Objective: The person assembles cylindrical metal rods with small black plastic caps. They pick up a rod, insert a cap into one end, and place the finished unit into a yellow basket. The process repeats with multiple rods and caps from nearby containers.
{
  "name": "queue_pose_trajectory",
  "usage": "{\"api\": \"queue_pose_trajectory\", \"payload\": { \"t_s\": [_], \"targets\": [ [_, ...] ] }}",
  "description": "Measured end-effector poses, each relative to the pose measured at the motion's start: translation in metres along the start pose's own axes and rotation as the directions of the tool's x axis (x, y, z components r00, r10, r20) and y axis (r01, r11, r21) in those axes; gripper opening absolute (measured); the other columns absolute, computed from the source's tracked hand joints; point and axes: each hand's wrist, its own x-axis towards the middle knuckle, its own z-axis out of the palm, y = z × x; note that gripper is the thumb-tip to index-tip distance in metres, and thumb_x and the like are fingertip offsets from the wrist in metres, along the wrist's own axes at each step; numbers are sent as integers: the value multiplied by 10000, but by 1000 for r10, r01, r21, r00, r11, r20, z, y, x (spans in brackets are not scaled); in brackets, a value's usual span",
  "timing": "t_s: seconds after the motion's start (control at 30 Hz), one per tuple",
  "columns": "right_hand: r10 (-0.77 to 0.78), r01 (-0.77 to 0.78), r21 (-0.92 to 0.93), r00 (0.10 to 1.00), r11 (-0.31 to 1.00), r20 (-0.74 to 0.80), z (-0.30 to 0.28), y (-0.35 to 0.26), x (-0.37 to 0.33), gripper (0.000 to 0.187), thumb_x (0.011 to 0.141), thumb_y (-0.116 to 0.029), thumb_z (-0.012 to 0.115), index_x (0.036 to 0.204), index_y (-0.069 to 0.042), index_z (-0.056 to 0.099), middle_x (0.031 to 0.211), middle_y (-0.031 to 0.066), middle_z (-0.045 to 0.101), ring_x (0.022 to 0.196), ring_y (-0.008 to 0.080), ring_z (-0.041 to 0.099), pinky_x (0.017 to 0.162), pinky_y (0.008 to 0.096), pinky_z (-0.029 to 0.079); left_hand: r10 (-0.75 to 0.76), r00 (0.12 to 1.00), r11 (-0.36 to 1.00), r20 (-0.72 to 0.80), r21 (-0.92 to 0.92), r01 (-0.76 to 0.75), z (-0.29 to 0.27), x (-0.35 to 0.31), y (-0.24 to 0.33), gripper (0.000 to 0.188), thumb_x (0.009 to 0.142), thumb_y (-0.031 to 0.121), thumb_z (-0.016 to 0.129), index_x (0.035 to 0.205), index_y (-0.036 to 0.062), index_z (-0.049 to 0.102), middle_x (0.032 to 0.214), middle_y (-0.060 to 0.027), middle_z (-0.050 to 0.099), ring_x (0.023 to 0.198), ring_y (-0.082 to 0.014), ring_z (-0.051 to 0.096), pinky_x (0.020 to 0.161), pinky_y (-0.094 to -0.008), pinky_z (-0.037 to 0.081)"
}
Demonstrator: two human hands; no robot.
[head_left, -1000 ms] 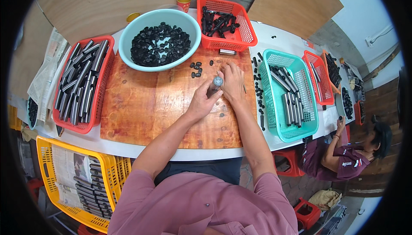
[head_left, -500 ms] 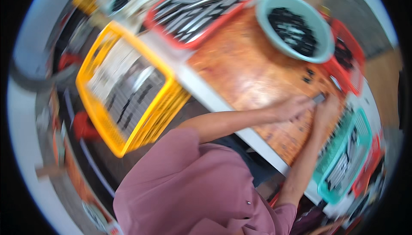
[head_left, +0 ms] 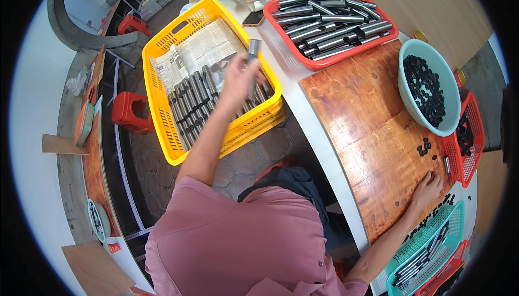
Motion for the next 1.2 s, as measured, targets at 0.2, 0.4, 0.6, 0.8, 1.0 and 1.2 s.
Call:
{"api": "queue_pose_trajectory", "payload": {
  "t_s": [0.2, 0.4, 0.6, 0.8, 1.0, 1.2],
  "targets": [
    [17, -18, 54, 999, 998, 32, -6, -8, 2, 236, 972, -181, 638, 1089, 21, 673, 1107, 190, 652, 1049, 390, 595, 903, 470, 479, 99, 940, 781, -327, 611, 130, -144, 93, -79, 596, 868, 344, 737, 1300, -42, 601, 982, -204, 744, 976, -315, 709, 872, -394, 529],
    [11, -12, 59, 1000, 998, 21, -6, -4, 0, 234, 978, -181, 630, 1083, 24, 670, 1074, 190, 644, 1039, 395, 587, 898, 475, 473, 171, 944, 586, -281, 799, 132, -162, 127, -114, 734, 842, 359, 712, 1489, 134, 447, 1183, -285, 679, 1117, -460, 644, 971, -510, 497],
    [22, -23, 55, 999, 998, 27, -10, -9, -1, 235, 984, -188, 626, 1080, 22, 667, 1066, 186, 640, 1033, 391, 582, 903, 473, 467, 70, 982, 170, -174, 972, 160, -158, 132, -131, 609, 884, 421, 646, 1422, 162, 521, 1224, -236, 646, 1140, -427, 620, 952, -535, 491],
    [17, -18, 47, 999, 999, 32, -9, -9, -1, 230, 984, -189, 628, 1081, 15, 672, 1058, 175, 644, 1031, 381, 585, 902, 469, 469, 182, 970, 37, -163, 987, 159, -175, 118, -145, 592, 897, 480, 652, 1358, 115, 583, 1356, -146, 573, 1296, -325, 517, 1033, -555, 413],
    [25, -26, 61, 999, 998, 19, -10, -10, -1, 230, 979, -189, 635, 1081, 13, 673, 1067, 172, 652, 1044, 376, 588, 903, 461, 475, 81, 982, 262, -171, 954, 145, -176, 106, -136, 621, 945, 513, 605, 1431, 134, 533, 1459, -101, 538, 1354, -326, 491, 1109, -576, 335],
    [36, -40, 53, 997, 998, 66, -6, -2, -2, 262, 997, -225, 610, 1108, 4, 672, 1126, 168, 650, 1077, 369, 589, 921, 458, 477, 151, 981, 237, -122, 968, 84, -183, 96, -163, 670, 997, 551, 497, 1527, 147, 428, 1592, -108, 402, 1470, -339, 351, 1190, -573, 231]
  ]
}}
